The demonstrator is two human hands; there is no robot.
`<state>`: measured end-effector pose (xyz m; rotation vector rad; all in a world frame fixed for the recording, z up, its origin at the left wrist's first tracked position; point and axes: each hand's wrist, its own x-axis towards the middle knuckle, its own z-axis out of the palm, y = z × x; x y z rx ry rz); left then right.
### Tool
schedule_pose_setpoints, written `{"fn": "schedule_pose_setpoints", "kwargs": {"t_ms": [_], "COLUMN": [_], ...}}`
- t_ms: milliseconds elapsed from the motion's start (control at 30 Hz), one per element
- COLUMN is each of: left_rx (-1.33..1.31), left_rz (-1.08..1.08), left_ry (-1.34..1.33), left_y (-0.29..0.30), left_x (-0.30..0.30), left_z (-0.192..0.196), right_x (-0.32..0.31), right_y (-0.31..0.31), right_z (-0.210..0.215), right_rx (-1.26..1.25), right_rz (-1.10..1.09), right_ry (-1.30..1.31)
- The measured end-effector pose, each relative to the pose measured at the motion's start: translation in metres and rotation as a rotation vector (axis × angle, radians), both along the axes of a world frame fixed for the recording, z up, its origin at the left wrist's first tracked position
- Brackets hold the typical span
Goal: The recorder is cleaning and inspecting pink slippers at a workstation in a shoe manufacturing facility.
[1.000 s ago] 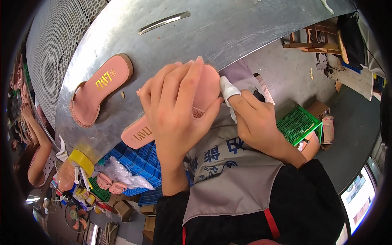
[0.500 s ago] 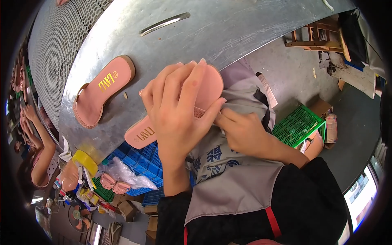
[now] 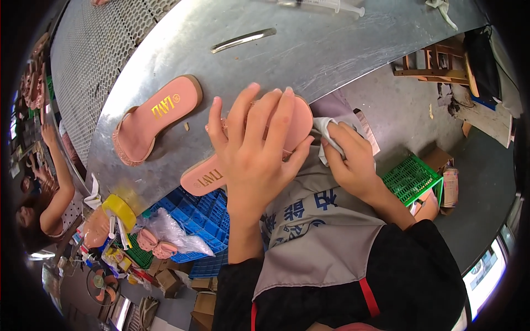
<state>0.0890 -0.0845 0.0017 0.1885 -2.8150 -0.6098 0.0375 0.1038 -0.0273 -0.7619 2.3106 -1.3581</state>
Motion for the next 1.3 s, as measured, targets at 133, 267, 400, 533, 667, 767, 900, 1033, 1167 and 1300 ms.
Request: {"fn": "schedule_pose_setpoints", "kwargs": {"t_ms": [133,267,400,533,667,767,900,1033,1167,1300], "left_rx": [-0.102,-0.065,-0.094,-0.028,0.015,0.009,0.275,0.396,0.629,0.985], "left_rz": [0.023,0.035,0.028,0.064,0.05,0.048,0.021,-0.03,-0.038,0.033], "left_ry": [-0.089,-0.027,0.133,0.294,0.357,0.388,0.535,0.652,0.475,0.26], "left_y": [0.007,0.004,0.003,0.0,-0.006,-0.007,0.007,0.024,0.027,0.009], "left_x": [-0.004,0.0,0.006,0.021,0.03,0.042,0.065,0.082,0.093,0.089], "left_z": [0.007,-0.004,-0.009,0.016,0.034,0.035,0.044,0.049,0.022,0.004], "right_x": [-0.002,-0.016,-0.01,0.0,0.006,0.004,0.007,0.017,0.016,0.012], "right_y": [-0.011,-0.013,-0.008,0.016,0.023,0.017,0.017,0.023,0.022,0.017], "right_z": [-0.001,-0.011,-0.015,-0.018,-0.025,-0.026,-0.025,-0.033,-0.052,-0.06], "right_rx": [-0.127,-0.143,-0.267,-0.196,-0.226,-0.265,-0.314,-0.281,-0.271,-0.272], "right_rz": [-0.139,0.04,0.012,0.21,0.178,0.153,0.184,0.219,0.204,0.102], "right_ry": [-0.001,0.086,0.033,-0.038,-0.097,-0.125,0.037,0.042,-0.117,-0.56]}}
